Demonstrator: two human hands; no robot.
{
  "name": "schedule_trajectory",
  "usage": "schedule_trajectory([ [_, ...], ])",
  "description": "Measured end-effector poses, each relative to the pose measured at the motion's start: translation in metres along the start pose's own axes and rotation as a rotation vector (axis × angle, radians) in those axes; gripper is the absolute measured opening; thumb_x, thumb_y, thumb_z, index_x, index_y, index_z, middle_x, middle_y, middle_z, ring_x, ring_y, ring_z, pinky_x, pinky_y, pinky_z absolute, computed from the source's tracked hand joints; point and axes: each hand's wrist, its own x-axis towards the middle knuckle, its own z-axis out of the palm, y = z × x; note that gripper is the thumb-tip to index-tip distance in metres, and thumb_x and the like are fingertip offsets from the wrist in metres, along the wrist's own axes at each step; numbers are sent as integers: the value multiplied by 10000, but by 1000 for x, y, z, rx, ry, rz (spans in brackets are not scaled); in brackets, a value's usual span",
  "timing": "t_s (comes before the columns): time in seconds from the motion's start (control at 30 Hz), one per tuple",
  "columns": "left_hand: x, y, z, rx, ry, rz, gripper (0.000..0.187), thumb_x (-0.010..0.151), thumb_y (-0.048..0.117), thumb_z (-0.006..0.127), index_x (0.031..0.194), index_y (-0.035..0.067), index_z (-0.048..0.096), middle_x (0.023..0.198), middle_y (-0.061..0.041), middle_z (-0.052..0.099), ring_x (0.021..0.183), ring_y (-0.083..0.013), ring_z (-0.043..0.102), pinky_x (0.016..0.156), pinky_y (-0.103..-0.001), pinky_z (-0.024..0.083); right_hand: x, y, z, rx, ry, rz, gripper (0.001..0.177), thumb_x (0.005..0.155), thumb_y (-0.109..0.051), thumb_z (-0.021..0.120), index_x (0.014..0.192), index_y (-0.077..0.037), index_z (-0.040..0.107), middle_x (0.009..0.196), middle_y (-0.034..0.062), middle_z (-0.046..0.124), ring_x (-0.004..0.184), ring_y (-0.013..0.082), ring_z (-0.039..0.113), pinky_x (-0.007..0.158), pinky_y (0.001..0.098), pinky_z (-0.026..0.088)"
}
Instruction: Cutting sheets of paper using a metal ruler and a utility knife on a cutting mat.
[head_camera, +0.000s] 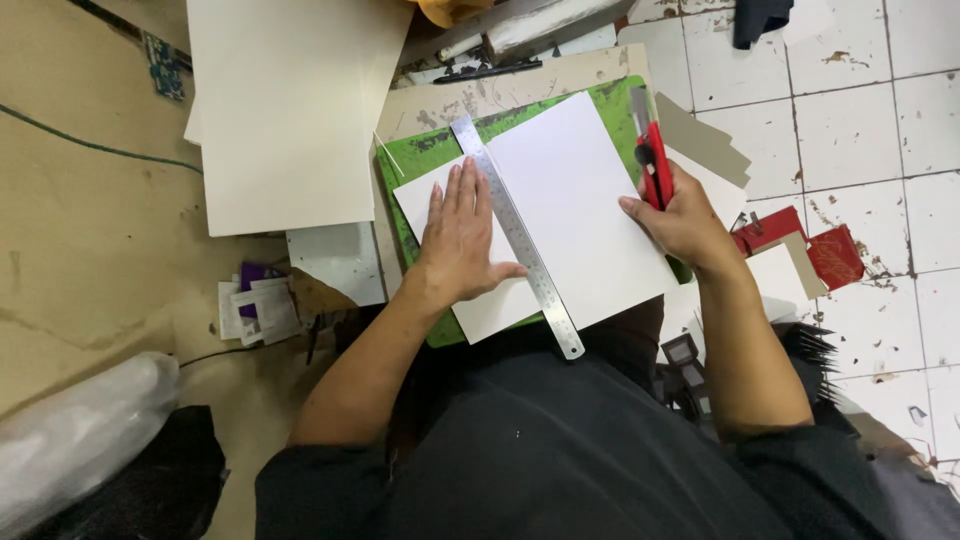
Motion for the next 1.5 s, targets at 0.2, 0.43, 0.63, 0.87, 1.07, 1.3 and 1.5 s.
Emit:
schedule_trajectory([
  [0.2,0,-4,5,-48,89,54,1303,706,812,745,1636,56,235,1629,-369,154,1523,-530,206,1220,-638,229,20,-13,-18,-140,74,53,287,925,-186,813,1083,-80,598,854,79,583,801,271,613,743,370,463],
  [0.43,2,-17,22,-149,145,113,1226,772,776,786,1641,134,206,1648,-350,25,1549,-484,28,1247,-583,112,4,-51,1,-508,243,-228,127,1089,-14,607,1093,38,491,1132,200,540,942,353,547,700,486,476],
  [0.63,1,-17,20,-140,192,99,1313,668,860,741,1588,12,345,1613,-378,217,1504,-526,266,1226,-577,260,-40,-105,57,-243,-25,-95,484,1090,-146,478,1547,-44,356,1027,261,688,760,437,698,706,592,550],
  [0.87,5,-19,26,-119,239,109,1382,609,856,778,1550,-64,357,1600,-373,265,1486,-528,307,1220,-575,299,-17,-90,114,-535,-114,-314,576,1028,-69,499,1582,-13,353,926,261,677,762,469,713,658,575,588],
  [1.07,5,-20,28,-112,256,111,1413,588,862,788,1551,-74,347,1603,-359,277,1487,-519,314,1215,-576,313,-9,-96,116,-589,-179,-245,598,1023,-103,492,1598,-27,344,832,209,670,690,394,715,614,487,591],
  [1.3,8,-21,34,-70,257,112,1432,578,890,762,1548,-83,359,1598,-355,296,1491,-508,321,1213,-574,322,-7,-122,105,-758,-250,-329,620,977,-42,482,1584,-20,359,779,246,670,691,472,723,629,564,581],
  [1.5,6,-19,27,-62,258,110,1430,565,853,816,1534,-104,383,1583,-374,306,1475,-522,337,1195,-586,338,-22,-127,97,-775,-343,-236,650,984,-84,484,1611,-41,319,752,231,691,678,394,737,630,476,605],
])
